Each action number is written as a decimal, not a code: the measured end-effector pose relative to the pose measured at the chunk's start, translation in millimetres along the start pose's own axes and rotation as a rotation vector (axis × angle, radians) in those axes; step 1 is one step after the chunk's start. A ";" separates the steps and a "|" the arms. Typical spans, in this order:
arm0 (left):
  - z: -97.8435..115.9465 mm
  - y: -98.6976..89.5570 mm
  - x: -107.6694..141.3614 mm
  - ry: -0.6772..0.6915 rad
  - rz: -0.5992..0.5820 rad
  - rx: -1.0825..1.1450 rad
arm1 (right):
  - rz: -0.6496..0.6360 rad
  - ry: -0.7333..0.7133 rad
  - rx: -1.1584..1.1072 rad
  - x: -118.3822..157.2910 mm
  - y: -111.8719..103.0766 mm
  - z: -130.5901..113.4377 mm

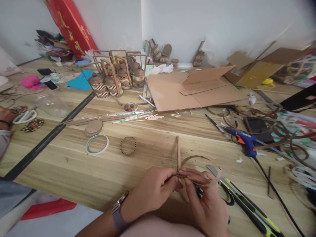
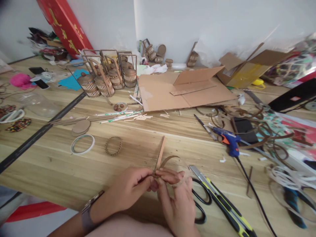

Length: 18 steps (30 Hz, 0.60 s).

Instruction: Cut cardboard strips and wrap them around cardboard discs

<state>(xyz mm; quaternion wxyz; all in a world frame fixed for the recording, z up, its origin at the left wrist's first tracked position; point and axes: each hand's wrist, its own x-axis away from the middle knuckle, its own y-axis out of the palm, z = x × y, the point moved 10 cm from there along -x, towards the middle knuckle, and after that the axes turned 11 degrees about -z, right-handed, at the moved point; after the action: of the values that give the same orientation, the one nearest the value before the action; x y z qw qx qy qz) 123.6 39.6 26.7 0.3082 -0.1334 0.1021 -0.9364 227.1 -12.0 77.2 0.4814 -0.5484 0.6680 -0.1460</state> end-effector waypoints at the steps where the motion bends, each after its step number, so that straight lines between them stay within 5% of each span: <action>1: -0.2 0.2 0.0 0.002 -0.002 -0.001 | 0.002 -0.004 -0.008 -0.2 -0.2 -0.4; 11: -2.4 2.0 0.3 -0.024 0.001 0.001 | 0.017 -0.012 -0.034 1.8 -2.0 1.2; 18: -9.9 2.8 -2.7 -0.093 0.054 0.043 | 0.057 -0.186 0.033 1.0 -5.6 -18.6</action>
<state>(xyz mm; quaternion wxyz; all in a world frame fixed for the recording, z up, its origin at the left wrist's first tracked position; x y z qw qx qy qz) 124.1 40.1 16.0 0.3406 -0.1672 0.0713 -0.9225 215.5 -21.1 90.0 0.5542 -0.5324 0.6333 -0.0915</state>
